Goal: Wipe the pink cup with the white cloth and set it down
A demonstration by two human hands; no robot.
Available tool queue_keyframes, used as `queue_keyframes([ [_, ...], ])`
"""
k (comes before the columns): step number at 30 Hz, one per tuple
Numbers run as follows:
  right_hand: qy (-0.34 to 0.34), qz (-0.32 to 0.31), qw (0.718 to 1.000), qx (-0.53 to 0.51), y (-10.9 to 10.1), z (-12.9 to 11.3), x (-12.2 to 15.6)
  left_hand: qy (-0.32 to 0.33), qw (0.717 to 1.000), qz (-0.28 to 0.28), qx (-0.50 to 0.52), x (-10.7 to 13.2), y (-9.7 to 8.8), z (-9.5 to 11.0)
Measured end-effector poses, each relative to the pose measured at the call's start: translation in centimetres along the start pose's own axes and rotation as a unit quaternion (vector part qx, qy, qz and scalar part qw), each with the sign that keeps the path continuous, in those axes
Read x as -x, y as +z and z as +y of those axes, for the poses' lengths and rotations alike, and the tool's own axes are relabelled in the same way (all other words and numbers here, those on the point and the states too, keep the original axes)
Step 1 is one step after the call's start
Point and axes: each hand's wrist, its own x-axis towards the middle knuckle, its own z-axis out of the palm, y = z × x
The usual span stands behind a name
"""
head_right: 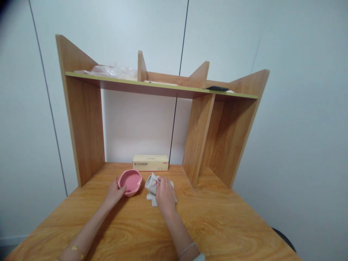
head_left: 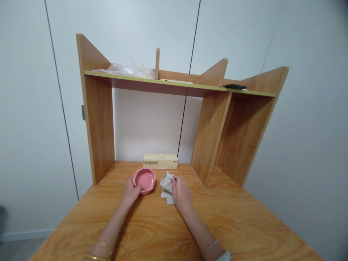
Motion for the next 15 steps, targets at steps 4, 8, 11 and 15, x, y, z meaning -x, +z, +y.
queue_keyframes([
  [4,-0.058,-0.032,0.998,0.013,0.4,-1.2,0.3,0.023,0.998,-0.035,-0.051,1.0,0.5,0.4],
  [8,-0.079,-0.076,0.994,0.009,0.5,-2.1,0.5,0.093,0.985,-0.095,-0.106,2.3,0.9,1.2],
  [11,-0.055,-0.121,0.991,-0.013,0.4,-2.2,0.6,0.135,0.981,-0.099,-0.094,2.9,1.1,1.6],
  [15,-0.006,-0.156,0.987,-0.035,0.1,-1.9,0.4,0.164,0.977,-0.133,-0.038,3.1,1.2,1.6],
])
